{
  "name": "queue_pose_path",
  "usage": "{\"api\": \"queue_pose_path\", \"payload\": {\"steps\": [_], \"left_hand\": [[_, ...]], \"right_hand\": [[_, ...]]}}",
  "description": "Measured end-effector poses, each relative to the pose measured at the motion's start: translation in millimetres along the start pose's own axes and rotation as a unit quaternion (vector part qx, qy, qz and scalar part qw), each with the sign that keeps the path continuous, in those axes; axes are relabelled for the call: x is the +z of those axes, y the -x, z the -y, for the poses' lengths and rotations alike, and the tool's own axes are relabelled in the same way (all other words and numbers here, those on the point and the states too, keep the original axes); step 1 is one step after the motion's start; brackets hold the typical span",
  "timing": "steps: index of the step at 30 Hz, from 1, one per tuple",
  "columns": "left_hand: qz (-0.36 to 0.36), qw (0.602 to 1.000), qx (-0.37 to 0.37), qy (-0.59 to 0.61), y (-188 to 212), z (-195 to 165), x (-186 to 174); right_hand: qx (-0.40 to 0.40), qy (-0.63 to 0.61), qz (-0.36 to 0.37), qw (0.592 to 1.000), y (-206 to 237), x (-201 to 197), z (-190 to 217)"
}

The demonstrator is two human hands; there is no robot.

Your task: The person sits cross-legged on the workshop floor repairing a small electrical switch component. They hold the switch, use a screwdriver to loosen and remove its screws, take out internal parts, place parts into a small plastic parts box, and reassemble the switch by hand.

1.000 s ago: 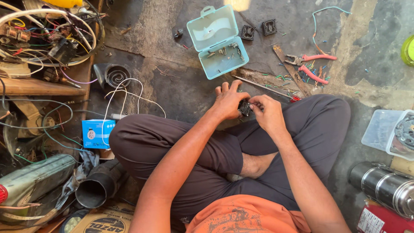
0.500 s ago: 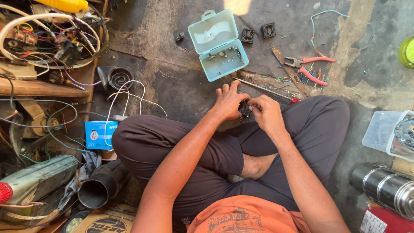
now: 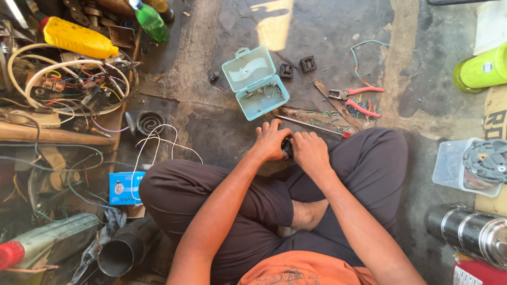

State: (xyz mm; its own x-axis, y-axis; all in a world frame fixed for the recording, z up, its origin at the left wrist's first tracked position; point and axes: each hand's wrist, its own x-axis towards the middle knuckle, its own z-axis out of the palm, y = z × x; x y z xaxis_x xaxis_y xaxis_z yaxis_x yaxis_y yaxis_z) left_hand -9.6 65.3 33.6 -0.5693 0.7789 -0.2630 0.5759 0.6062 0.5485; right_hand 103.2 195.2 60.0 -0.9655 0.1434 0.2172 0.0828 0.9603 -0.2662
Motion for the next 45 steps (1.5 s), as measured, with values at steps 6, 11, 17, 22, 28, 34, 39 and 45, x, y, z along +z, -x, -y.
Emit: {"api": "queue_pose_path", "payload": {"steps": [6, 11, 17, 22, 28, 34, 39, 45], "left_hand": [[-0.037, 0.999, -0.013, 0.006, 5, 4, 2], [-0.044, 0.999, -0.029, -0.001, 8, 5, -3], [-0.042, 0.999, -0.026, -0.01, 10, 3, -4], [-0.046, 0.998, -0.02, -0.039, 8, 5, -3], [-0.033, 0.999, -0.025, -0.019, 6, 7, -3], [-0.04, 0.999, -0.017, -0.022, 5, 7, -2], [-0.05, 0.998, -0.012, -0.036, 6, 8, 0], [-0.038, 0.998, -0.017, -0.043, 5, 3, -3]], "right_hand": [[0.049, 0.047, 0.086, 0.994, -5, 6, -7], [0.013, -0.001, -0.001, 1.0, 2, 4, -3], [0.061, 0.033, 0.117, 0.991, -7, -5, 2], [0.116, -0.06, 0.078, 0.988, -49, -25, 4], [0.056, -0.197, -0.026, 0.978, -143, -24, 20], [0.099, -0.019, 0.08, 0.992, -188, -6, 47], [0.132, -0.007, 0.08, 0.988, -195, 2, 60], [0.102, -0.073, 0.053, 0.991, -187, -4, 58]]}}
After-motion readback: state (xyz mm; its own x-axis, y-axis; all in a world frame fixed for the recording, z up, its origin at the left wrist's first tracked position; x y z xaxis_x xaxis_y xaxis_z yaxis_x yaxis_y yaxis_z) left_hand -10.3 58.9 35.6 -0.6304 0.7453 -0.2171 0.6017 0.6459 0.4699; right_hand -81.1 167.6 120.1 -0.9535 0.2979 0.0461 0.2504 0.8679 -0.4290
